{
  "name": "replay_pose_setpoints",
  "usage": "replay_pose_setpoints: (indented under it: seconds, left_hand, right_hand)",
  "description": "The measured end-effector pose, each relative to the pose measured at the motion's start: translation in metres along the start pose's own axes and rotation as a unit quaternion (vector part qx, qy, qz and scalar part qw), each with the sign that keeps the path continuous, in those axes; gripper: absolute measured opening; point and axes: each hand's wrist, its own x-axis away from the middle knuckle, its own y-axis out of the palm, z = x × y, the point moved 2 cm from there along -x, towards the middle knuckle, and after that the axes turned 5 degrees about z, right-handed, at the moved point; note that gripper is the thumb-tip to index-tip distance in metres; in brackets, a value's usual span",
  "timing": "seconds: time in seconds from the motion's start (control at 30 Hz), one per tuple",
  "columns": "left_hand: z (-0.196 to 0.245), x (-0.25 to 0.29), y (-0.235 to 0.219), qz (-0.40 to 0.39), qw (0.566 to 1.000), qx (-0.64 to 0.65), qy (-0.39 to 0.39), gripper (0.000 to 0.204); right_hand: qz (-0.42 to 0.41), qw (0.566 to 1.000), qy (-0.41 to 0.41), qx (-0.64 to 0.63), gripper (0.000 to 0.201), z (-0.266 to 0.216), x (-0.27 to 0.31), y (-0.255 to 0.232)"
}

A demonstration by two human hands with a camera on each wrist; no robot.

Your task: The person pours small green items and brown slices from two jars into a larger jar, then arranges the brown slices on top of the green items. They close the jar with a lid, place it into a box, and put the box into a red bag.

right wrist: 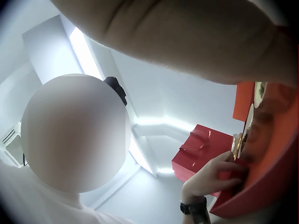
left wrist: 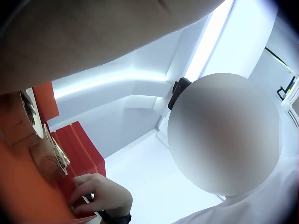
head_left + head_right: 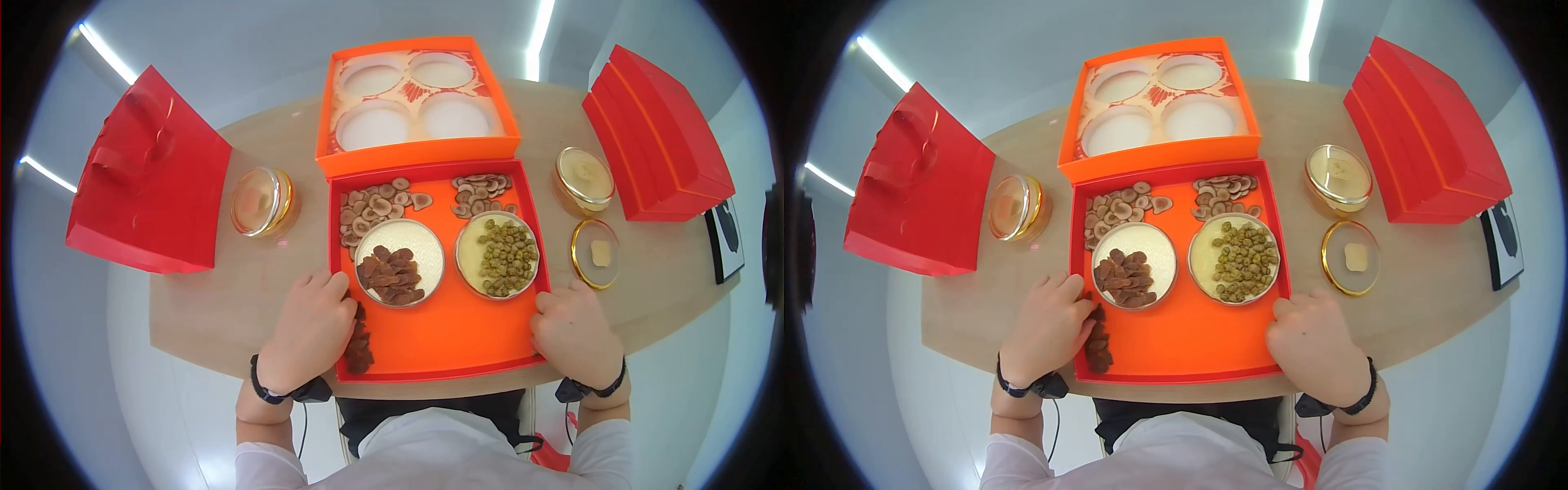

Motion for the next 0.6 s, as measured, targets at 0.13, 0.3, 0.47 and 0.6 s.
replay_pose_setpoints:
  seconds: [0.13,0.3,0.47,0.6]
  left_hand:
    - [0.001,-0.003,-0.003,-0.002,0.999,0.037,0.028,0.016]
    - [-0.002,-0.003,0.001,0.008,0.998,0.059,0.018,0.018]
    - [-0.002,-0.006,0.002,0.013,0.998,0.049,0.029,0.016]
    - [-0.002,-0.007,0.004,0.016,0.998,0.053,0.039,0.015]
  right_hand:
    - [0.016,0.999,-0.019,-0.021,0.007,0.002,-0.002,0.003]
    - [0.014,0.998,-0.025,-0.054,0.007,0.006,-0.007,0.003]
    - [0.041,0.990,-0.032,-0.134,0.010,0.011,-0.013,-0.004]
    - [0.144,0.965,0.012,-0.217,0.009,0.008,-0.024,-0.015]
